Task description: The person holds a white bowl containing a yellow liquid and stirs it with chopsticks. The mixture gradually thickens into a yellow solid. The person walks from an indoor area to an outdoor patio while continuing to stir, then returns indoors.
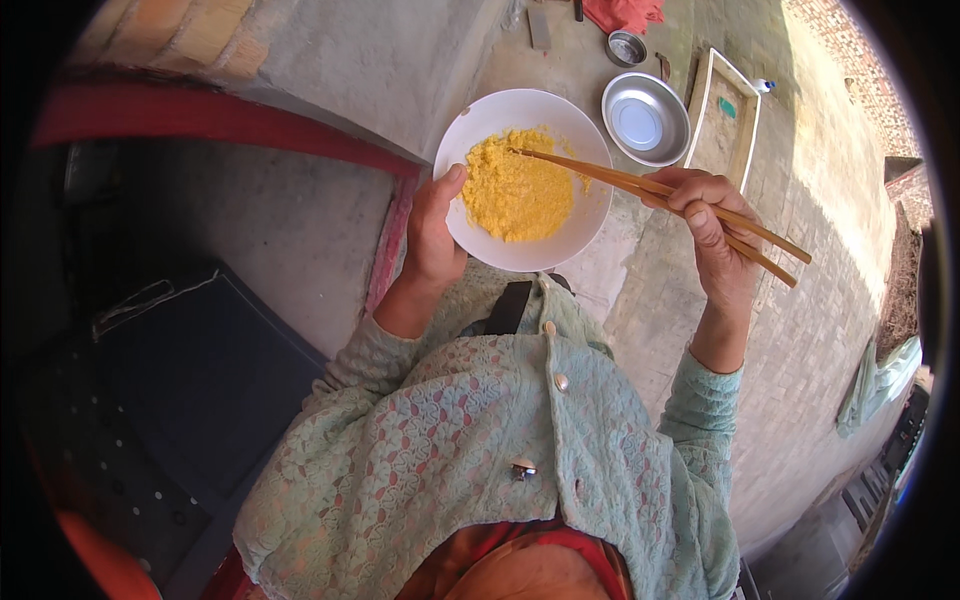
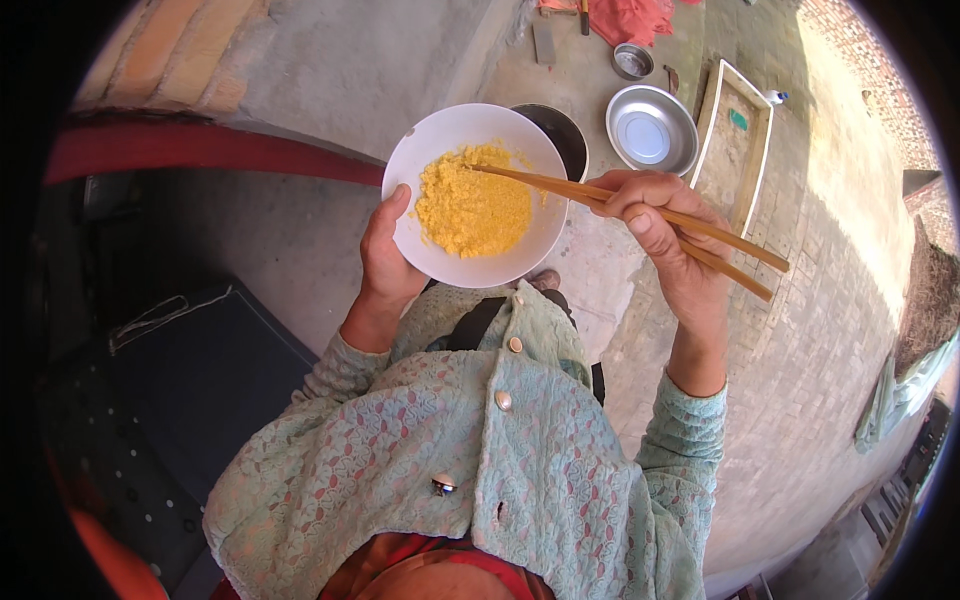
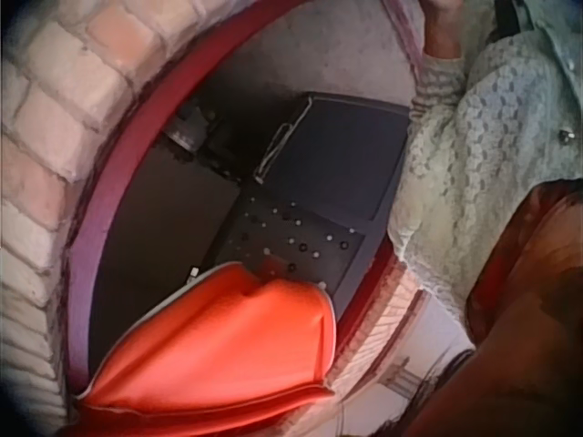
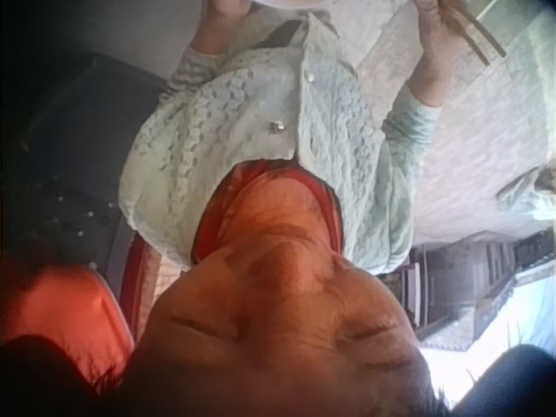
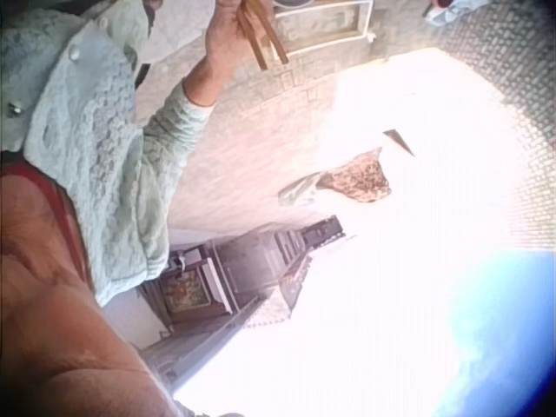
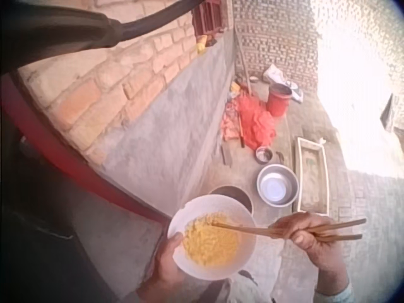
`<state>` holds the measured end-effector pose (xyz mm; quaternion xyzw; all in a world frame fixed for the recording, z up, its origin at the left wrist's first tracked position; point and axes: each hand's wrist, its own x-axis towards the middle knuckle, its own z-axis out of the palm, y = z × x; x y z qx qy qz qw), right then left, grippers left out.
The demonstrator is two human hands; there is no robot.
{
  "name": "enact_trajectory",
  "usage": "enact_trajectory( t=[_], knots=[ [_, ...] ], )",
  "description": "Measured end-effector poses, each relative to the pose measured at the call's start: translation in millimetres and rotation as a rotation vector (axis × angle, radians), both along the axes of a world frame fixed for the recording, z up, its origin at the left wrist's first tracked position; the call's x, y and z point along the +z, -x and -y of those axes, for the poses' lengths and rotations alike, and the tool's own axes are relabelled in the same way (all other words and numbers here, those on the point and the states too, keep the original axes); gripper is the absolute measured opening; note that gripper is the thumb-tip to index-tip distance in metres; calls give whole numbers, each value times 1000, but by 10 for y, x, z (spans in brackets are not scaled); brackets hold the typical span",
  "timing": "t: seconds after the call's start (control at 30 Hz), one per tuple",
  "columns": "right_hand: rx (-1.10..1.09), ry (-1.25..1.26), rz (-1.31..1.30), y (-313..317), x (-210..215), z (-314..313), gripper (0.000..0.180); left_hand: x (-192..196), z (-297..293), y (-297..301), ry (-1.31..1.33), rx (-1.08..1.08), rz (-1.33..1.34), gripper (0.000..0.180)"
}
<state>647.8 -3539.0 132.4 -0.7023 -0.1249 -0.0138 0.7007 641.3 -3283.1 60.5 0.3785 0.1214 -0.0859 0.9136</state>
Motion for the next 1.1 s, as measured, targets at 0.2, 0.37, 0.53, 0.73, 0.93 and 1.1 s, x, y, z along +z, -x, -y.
enact_trajectory(
  t=[0.2,0.37,0.53,0.73,0.93,1.1],
  knots=[
    [29,42,50,25,132,166,23,7,-8,18,-15,13,-5,39],
    [-43,-337,-35,47,-216,351,24,53,4,9,-12,28,-18,38],
    [-128,-485,-176,107,-503,330,25,83,-2,13,-42,41,-12,38],
    [-145,-443,-191,248,-572,267,25,64,19,0,-59,43,22,41],
    [-137,-438,-131,317,-451,350,33,77,-32,17,-92,-23,39,47],
    [-103,-333,-80,351,-417,358,33,95,-8,19,-88,-2,65,46]
  ],
)
